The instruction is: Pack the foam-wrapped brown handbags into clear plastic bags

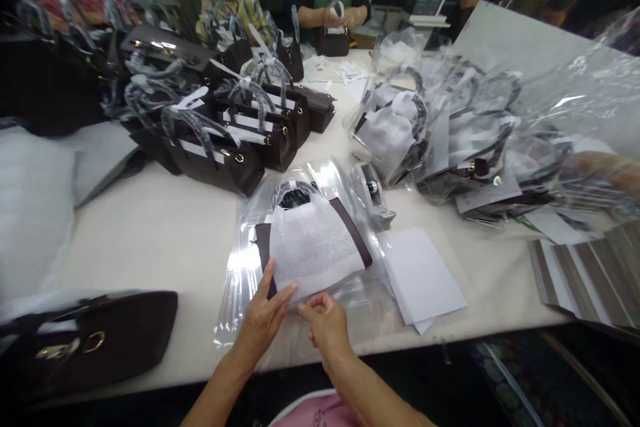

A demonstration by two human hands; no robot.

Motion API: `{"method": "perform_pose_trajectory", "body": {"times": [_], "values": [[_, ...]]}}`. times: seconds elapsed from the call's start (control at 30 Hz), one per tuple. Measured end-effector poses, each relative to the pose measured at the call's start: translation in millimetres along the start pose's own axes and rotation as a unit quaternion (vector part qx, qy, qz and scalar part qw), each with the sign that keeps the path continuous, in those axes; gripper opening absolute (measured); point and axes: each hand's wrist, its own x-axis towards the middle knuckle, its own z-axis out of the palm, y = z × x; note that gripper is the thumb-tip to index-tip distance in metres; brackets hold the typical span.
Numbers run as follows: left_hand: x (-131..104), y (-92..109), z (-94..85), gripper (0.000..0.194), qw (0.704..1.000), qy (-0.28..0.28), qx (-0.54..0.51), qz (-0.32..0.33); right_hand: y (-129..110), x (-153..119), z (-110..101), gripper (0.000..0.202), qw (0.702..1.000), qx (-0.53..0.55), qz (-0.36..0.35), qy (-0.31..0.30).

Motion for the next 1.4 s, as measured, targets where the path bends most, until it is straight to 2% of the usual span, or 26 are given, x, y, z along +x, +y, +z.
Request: {"method": "perform_pose_trajectory", "body": {"times": [0.1, 0.2, 0.3, 0.4, 0.47, 0.5, 0.6, 0.63, 0.67, 0.7, 0.77, 0.83, 0.9, 0.97, 1.03, 1.1, 1.17, 1.23, 1.3, 1.37, 1.4], "values": [[-0.3, 0.8, -0.3, 0.036, 1.000, -0.010, 0.007, -0.002, 10.2, 4.5, 4.0, 0.029, 0.999, -0.018, -0.036, 0.025], [2.1, 1.6, -1.2, 0.037, 1.000, -0.016, 0.016, 0.000, 24.4, 15.2, 2.1, 0.030, 0.982, -0.115, -0.135, 0.069], [5.6, 2.8, -2.9, 0.037, 0.999, -0.020, 0.025, 0.006, 41.2, 30.3, -9.7, 0.026, 0.939, -0.224, -0.238, 0.110], [7.9, 4.2, -4.6, 0.037, 0.999, -0.029, 0.030, 0.003, 52.0, 34.1, -28.6, 0.025, 0.927, -0.252, -0.252, 0.117], [8.8, 4.8, -5.2, 0.037, 0.999, -0.035, 0.031, -0.004, 50.6, 25.9, -39.0, 0.026, 0.911, -0.282, -0.290, 0.080], [9.2, 4.9, -5.3, 0.037, 0.999, -0.037, 0.032, -0.005, 46.9, 20.0, -41.8, 0.026, 0.890, -0.310, -0.332, 0.038], [10.2, 4.1, -5.2, 0.039, 0.998, -0.042, 0.038, 0.000, 27.0, 6.6, -38.0, 0.016, 0.777, -0.399, -0.470, -0.128], [10.3, 3.6, -5.2, 0.039, 0.998, -0.043, 0.042, 0.005, 20.0, 5.6, -33.6, 0.014, 0.748, -0.416, -0.492, -0.162], [10.3, 2.9, -5.2, 0.040, 0.998, -0.044, 0.045, 0.008, 13.9, 6.4, -28.4, 0.017, 0.734, -0.426, -0.498, -0.176], [10.0, 2.3, -5.3, 0.040, 0.998, -0.045, 0.047, 0.010, 9.5, 8.5, -23.1, 0.023, 0.736, -0.427, -0.495, -0.174], [9.2, 1.6, -5.6, 0.040, 0.997, -0.049, 0.051, 0.013, 6.1, 14.2, -14.3, 0.034, 0.765, -0.410, -0.472, -0.156], [8.2, 2.1, -6.0, 0.040, 0.997, -0.049, 0.056, 0.014, 8.5, 17.6, -9.3, 0.034, 0.788, -0.389, -0.452, -0.151], [7.4, 3.7, -6.3, 0.040, 0.997, -0.039, 0.061, 0.017, 12.4, 15.6, -8.3, 0.033, 0.794, -0.390, -0.441, -0.153], [7.1, 5.9, -6.7, 0.041, 0.997, -0.021, 0.065, 0.025, 12.3, 8.1, -10.5, 0.033, 0.787, -0.436, -0.414, -0.139], [7.2, 7.8, -7.0, 0.044, 0.997, -0.007, 0.064, 0.036, 2.7, -2.2, -16.0, 0.031, 0.760, -0.522, -0.364, -0.134], [6.7, 9.0, -7.2, 0.045, 0.997, 0.004, 0.065, 0.046, -19.1, -10.5, -23.5, 0.025, 0.729, -0.567, -0.349, -0.159], [5.1, 9.7, -7.1, 0.046, 0.996, 0.012, 0.072, 0.048, -50.7, -11.2, -29.7, 0.022, 0.717, -0.537, -0.407, -0.177], [2.5, 10.4, -7.0, 0.049, 0.996, 0.011, 0.079, 0.045, -83.4, -0.3, -30.9, 0.026, 0.704, -0.481, -0.505, -0.130], [-0.1, 11.7, -7.4, 0.049, 0.996, 0.002, 0.077, 0.035, -107.0, 21.0, -26.8, 0.041, 0.660, -0.477, -0.578, -0.054], [-1.7, 13.6, -9.0, 0.047, 0.997, -0.003, 0.072, 0.022, -118.1, 46.2, -20.9, 0.057, 0.605, -0.524, -0.600, -0.016], [-2.2, 14.6, -10.0, 0.047, 0.997, -0.005, 0.070, 0.013, -120.5, 57.5, -18.5, 0.062, 0.581, -0.556, -0.594, -0.015]]}}
